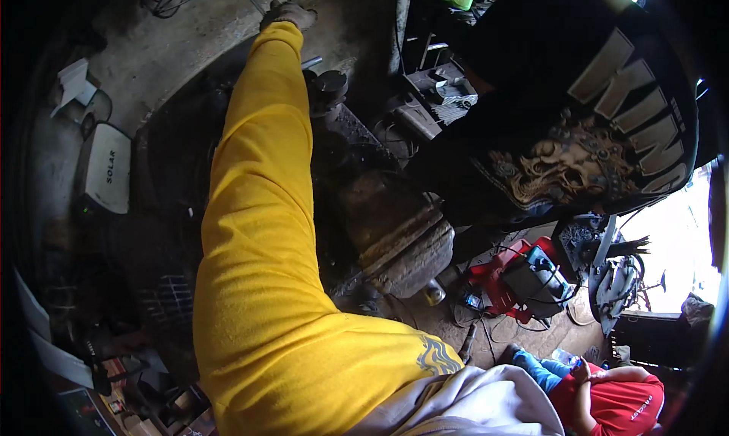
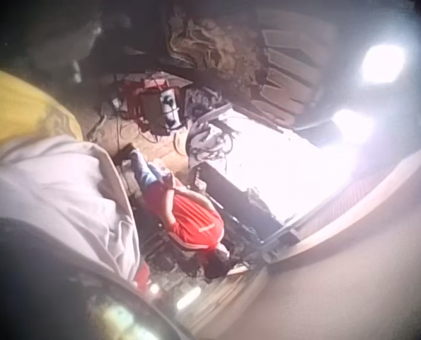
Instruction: The person welds a metal wire cage on a workbench, holding the cage by hand with gloves while joining wires together with a welding torch and adjusting pieces with pliers.
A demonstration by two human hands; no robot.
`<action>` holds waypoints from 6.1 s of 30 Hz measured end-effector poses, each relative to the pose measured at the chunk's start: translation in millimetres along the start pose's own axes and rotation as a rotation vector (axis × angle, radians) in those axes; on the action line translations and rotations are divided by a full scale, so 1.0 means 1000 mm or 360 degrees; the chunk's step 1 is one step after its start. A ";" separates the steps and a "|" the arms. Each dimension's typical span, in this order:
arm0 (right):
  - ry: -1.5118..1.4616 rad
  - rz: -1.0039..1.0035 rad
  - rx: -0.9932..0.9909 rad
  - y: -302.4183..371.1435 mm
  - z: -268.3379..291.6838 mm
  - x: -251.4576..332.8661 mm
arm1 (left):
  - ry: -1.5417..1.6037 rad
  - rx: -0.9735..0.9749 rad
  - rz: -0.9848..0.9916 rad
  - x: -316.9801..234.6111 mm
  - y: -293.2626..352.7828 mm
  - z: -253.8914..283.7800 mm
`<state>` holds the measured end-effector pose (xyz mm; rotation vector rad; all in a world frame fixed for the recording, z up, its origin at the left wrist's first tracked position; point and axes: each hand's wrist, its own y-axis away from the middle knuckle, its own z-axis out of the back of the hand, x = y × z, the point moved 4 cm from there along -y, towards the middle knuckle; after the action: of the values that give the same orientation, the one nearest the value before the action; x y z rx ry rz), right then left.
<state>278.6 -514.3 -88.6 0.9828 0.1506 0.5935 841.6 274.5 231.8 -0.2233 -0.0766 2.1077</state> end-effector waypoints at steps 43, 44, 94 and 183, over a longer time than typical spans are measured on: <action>0.0579 0.1464 0.0627 0.117 -0.136 0.048 | -0.0226 -0.1281 0.0313 0.355 0.840 0.207; 0.0543 0.1497 0.0647 0.121 -0.140 0.046 | -0.0632 -0.1238 0.0289 0.362 0.848 0.203; -0.0428 0.1626 0.1452 0.356 -0.198 -0.003 | 0.0359 0.0115 -0.0828 0.376 0.874 0.026; -0.0134 0.1757 0.1344 0.364 -0.212 0.006 | 0.0521 -0.0015 -0.0814 0.283 0.850 0.048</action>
<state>55.9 -205.3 91.6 1.9140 -0.2757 1.5627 -25.8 75.4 120.1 -0.4959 0.0478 1.5426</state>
